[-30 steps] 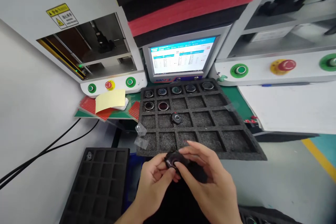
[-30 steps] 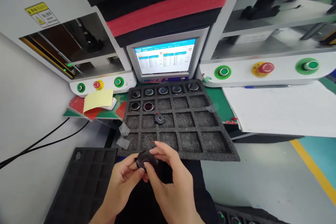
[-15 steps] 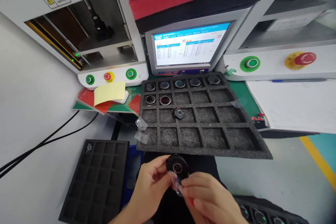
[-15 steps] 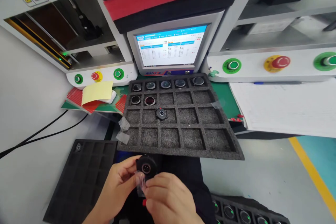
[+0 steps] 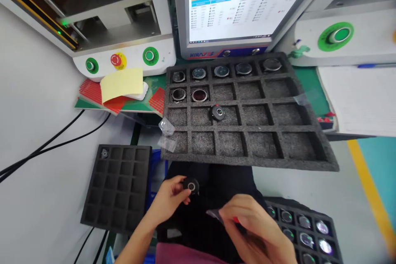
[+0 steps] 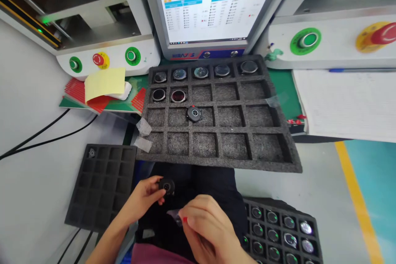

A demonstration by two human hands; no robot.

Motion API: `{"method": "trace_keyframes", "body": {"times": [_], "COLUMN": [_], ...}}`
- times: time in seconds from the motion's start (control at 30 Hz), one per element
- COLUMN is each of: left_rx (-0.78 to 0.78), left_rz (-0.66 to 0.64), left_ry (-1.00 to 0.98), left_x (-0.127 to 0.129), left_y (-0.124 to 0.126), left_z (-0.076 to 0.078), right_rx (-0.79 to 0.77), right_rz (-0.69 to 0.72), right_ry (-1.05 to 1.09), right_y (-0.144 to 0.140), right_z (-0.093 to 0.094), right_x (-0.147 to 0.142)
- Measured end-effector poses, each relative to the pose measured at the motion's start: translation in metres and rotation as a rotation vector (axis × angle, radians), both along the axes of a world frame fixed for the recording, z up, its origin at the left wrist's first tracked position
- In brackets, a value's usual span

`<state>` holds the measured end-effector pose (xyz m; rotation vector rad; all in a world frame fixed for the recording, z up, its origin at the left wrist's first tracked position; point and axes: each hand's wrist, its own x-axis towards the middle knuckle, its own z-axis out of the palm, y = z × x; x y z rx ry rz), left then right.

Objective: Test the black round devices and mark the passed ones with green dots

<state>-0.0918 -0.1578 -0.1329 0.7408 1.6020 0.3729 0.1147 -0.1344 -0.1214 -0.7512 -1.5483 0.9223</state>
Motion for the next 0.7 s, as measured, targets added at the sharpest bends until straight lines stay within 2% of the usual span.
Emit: {"method": "trace_keyframes", "body": {"times": [0.13,0.27,0.37,0.47,0.57,0.7], "left_rx": [0.127,0.237,0.324,0.471,0.663,0.929], "left_rz": [-0.071,-0.094,-0.085,-0.105,-0.162,-0.159], "left_ry": [0.272,0.468,0.565,0.555,0.424,0.133], "left_x": [-0.003,-0.003,-0.002,0.004,0.017,0.04], "left_y": [-0.002,-0.005,-0.007,-0.003,0.006,0.023], "left_z": [-0.022,-0.031,-0.03,-0.018,0.006,0.041], "right_rx": [0.206,0.214,0.025,-0.329,-0.671,-0.878], "right_rz": [-0.026,0.016,0.059,0.128,0.251,0.388], "right_ry": [-0.186,-0.166,0.038,0.415,0.741,0.991], "right_y": [0.006,0.012,0.014,0.016,0.02,0.026], "right_z": [-0.003,-0.005,-0.004,-0.003,-0.005,-0.007], "right_x": [0.004,0.002,-0.001,-0.005,-0.01,-0.018]}}
